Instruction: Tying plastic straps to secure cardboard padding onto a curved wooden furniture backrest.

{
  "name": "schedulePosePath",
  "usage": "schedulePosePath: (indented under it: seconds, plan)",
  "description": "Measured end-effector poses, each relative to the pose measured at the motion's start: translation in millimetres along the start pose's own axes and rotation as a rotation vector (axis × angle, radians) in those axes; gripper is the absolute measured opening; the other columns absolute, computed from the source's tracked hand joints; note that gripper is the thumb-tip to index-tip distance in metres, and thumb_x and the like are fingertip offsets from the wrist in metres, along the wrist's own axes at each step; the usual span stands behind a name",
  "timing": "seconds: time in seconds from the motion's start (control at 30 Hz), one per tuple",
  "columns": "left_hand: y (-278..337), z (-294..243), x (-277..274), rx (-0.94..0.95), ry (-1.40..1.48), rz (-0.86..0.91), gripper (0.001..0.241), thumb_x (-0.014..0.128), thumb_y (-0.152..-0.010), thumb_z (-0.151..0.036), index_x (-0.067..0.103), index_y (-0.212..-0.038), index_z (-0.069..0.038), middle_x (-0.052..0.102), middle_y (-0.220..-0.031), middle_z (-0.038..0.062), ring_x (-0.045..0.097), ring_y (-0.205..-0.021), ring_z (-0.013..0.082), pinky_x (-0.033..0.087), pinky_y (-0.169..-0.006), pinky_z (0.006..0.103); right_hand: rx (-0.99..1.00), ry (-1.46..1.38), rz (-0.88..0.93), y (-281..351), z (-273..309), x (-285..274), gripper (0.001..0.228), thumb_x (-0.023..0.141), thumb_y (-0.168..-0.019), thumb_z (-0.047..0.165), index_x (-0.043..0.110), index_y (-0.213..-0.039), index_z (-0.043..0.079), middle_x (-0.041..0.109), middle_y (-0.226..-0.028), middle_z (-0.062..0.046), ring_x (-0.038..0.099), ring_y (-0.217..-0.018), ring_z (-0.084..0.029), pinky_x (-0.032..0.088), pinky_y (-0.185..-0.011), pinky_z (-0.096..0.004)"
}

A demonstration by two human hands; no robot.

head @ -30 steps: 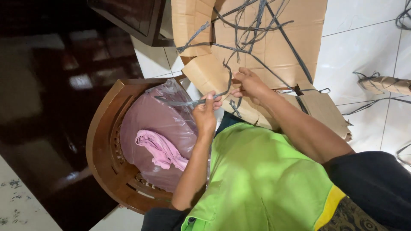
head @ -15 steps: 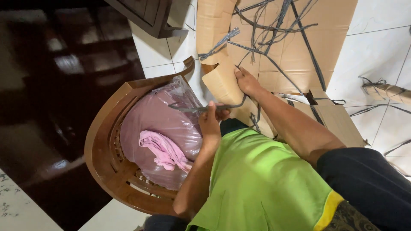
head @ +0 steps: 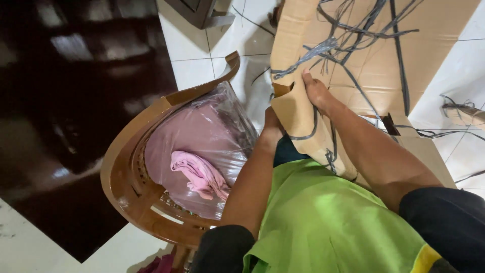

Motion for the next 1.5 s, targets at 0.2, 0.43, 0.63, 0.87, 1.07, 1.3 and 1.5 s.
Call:
schedulePosePath:
  seconds: [0.2, 0.43, 0.63, 0.87, 1.07, 1.3, 1.5]
  plan:
    - [-39, 11, 20, -0.004, -0.129, 0.046, 0.043, 0.046, -0.109, -0.038, 0.068, -0.114, -0.002, 0.07, -0.095, 0.017, 0.07, -0.082, 0.0305, 0.056, -0.068, 0.0369, 0.042, -0.011, 0.003, 5, 11, 5, 0.088, 0.029, -0.102, 0.069, 0.068, -0.125, -0.006, 0.059, -0.137, -0.032, 0.049, -0.138, -0.045, 0.037, -0.119, -0.052]
    - [-37, 17, 11, 0.024, -0.272, 0.128, 0.042, 0.045, -0.11, -0.038, 0.066, -0.12, -0.002, 0.069, -0.104, 0.018, 0.07, -0.091, 0.0336, 0.057, -0.075, 0.0396, 0.038, -0.031, -0.035, -6, -4, 6, 0.08, 0.028, -0.103, 0.062, 0.067, -0.126, -0.003, 0.061, -0.136, -0.03, 0.051, -0.137, -0.045, 0.039, -0.117, -0.054]
    - [-13, 16, -6, 0.088, -0.399, 0.198, 0.042, 0.044, -0.11, -0.038, 0.063, -0.125, -0.003, 0.068, -0.112, 0.02, 0.07, -0.1, 0.0367, 0.057, -0.082, 0.0423, -0.196, -0.094, -0.19, 26, -16, -11, 0.044, 0.047, -0.104, 0.048, 0.063, -0.134, 0.019, 0.066, -0.129, -0.014, 0.058, -0.129, -0.033, 0.045, -0.109, -0.048]
    - [30, -29, -22, 0.232, -0.27, 0.131, 0.043, 0.048, -0.11, -0.038, 0.071, -0.116, -0.002, 0.072, -0.111, 0.022, 0.073, -0.1, 0.035, 0.058, -0.085, 0.0453, -0.452, -0.035, -0.08, 132, -16, -27, 0.04, 0.047, -0.105, 0.016, 0.065, -0.14, 0.013, 0.064, -0.137, -0.019, 0.054, -0.135, -0.036, 0.039, -0.115, -0.052]
    - [100, -68, -20, 0.762, -0.647, 0.01, 0.04, 0.041, -0.108, -0.028, 0.07, -0.122, -0.005, 0.075, -0.101, 0.023, 0.075, -0.089, 0.0373, 0.059, -0.083, 0.0496, -0.869, 0.134, -0.068, 150, -25, -29, 0.043, 0.054, -0.096, 0.007, 0.067, -0.137, 0.006, 0.067, -0.132, -0.021, 0.063, -0.122, -0.041, 0.05, -0.104, -0.052]
    - [159, -77, -18, 1.126, -0.978, -0.226, 0.035, 0.049, -0.108, -0.033, 0.07, -0.088, -0.014, 0.068, -0.069, 0.009, 0.071, -0.071, 0.0309, 0.056, -0.065, 0.0401, -1.14, 0.453, -0.295, 130, -22, -24, 0.028, 0.061, -0.101, 0.014, 0.073, -0.124, 0.005, 0.074, -0.108, -0.019, 0.071, -0.1, -0.04, 0.058, -0.083, -0.051]
    - [181, -74, -13, 1.08, -0.84, -0.118, 0.039, 0.048, -0.11, -0.033, 0.061, -0.081, -0.011, 0.063, -0.073, 0.011, 0.069, -0.078, 0.0338, 0.054, -0.074, 0.0407, -1.075, 0.613, -0.323, 107, -21, -17, 0.018, 0.058, -0.102, 0.025, 0.067, -0.114, 0.015, 0.069, -0.096, -0.009, 0.073, -0.089, -0.033, 0.06, -0.076, -0.046]
Point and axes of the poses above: each hand's wrist, its own y-axis away from the middle knuckle, its own x-axis out of the palm, z = x × y, the point moved 6 cm from there along -y, towards the middle knuckle
